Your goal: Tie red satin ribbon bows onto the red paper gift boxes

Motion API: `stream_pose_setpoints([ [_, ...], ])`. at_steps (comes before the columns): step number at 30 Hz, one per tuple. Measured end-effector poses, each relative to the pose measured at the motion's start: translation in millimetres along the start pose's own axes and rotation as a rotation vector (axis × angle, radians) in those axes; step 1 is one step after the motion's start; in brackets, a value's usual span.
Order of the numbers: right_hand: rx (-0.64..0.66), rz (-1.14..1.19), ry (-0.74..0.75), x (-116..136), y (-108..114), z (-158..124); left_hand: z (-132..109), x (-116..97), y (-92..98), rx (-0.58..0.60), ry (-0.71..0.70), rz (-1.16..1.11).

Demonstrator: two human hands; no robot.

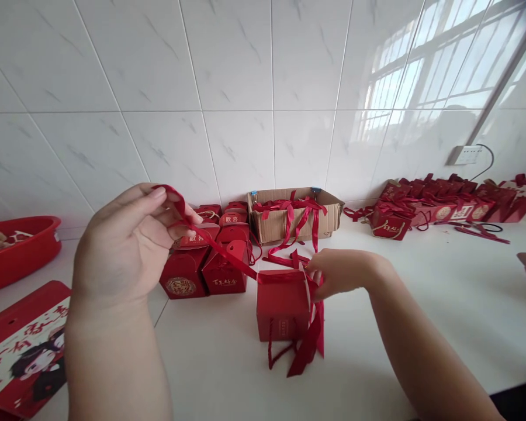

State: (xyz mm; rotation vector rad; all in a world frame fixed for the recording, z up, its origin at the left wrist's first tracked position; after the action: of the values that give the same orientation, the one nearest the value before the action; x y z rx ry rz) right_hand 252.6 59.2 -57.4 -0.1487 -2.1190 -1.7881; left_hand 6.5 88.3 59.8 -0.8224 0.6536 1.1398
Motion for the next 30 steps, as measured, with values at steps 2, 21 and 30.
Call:
stream_pose_setpoints([
  [2,0.097,-0.038,0.051,9.2,-8.5,8.1,-2.3,-2.3,1.9,-0.013,0.007,0.000],
  [21,-0.394,0.070,0.057,-15.2,50.8,-6.1,-8.2,-11.8,6.0,-0.082,-0.150,0.043],
  [30,-0.339,0.515,0.232,-8.6,65.6,-26.6,-9.4,-8.9,4.0,-0.014,-0.171,0.099],
])
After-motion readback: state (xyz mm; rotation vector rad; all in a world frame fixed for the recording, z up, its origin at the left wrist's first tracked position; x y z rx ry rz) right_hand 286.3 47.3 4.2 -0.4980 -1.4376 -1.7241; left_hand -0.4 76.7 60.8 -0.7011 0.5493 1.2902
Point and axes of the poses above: each hand's wrist, its own z-axis towards the middle knuckle, its own y-axis out of the back of the hand, x = y × z, the point moved 7 cm from there along z, towards the middle knuckle, and after that the axes turned 1 degree about -y, right-handed, at the moved point
